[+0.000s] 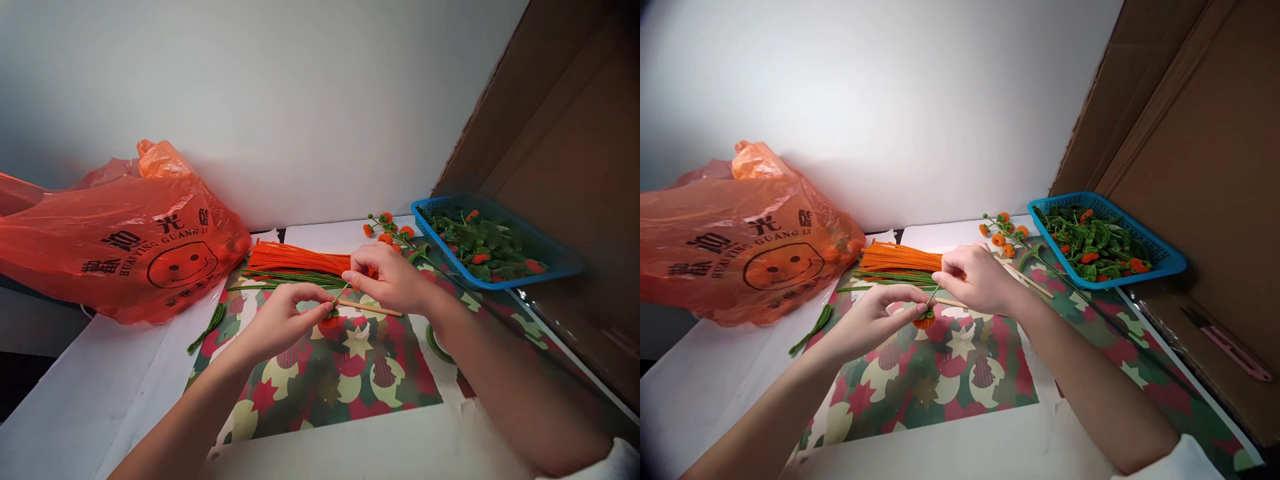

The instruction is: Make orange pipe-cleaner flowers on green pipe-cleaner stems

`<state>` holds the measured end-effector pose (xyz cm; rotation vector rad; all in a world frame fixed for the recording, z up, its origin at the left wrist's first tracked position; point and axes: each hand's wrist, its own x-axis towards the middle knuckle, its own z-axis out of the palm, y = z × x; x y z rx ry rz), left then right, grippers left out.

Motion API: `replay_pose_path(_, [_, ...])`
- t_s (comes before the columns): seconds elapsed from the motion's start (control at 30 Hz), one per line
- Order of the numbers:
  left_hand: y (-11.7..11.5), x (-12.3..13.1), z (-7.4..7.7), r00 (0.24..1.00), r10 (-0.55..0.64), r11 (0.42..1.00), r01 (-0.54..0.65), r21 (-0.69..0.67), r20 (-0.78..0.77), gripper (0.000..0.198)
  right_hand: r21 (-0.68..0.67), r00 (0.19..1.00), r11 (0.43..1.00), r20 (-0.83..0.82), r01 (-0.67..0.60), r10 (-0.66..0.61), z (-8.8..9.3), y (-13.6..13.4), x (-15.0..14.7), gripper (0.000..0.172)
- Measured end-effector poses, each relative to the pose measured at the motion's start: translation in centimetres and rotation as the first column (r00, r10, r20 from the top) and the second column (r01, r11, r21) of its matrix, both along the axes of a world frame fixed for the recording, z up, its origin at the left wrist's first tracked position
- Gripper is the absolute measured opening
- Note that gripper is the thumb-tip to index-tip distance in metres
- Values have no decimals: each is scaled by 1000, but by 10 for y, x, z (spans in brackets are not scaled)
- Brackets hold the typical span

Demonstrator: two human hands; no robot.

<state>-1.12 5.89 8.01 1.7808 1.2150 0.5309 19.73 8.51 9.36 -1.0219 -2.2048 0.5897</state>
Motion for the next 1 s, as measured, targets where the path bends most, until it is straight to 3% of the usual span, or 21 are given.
replay_pose_path(0.3, [1, -1, -4, 1000, 15, 999, -15, 52, 11, 22, -68, 999, 998, -40, -15, 12, 1, 0, 2, 32])
replay_pose_path(0.6, [8, -2, -11, 992, -88, 991, 97, -92, 92, 26, -58, 997, 997, -64, -43, 39, 0, 0, -2, 29])
replay_pose_path(0.77, [11, -3, -16, 948, -216, 943, 264, -203, 233, 26, -87, 991, 993, -106, -86, 77, -2, 2, 2, 22])
replay_pose_path(1.0, [8, 2, -20, 884, -160, 909, 305, -283, 440, 23, -189, 985, 971, -123, -145, 123, 5, 7, 15, 16])
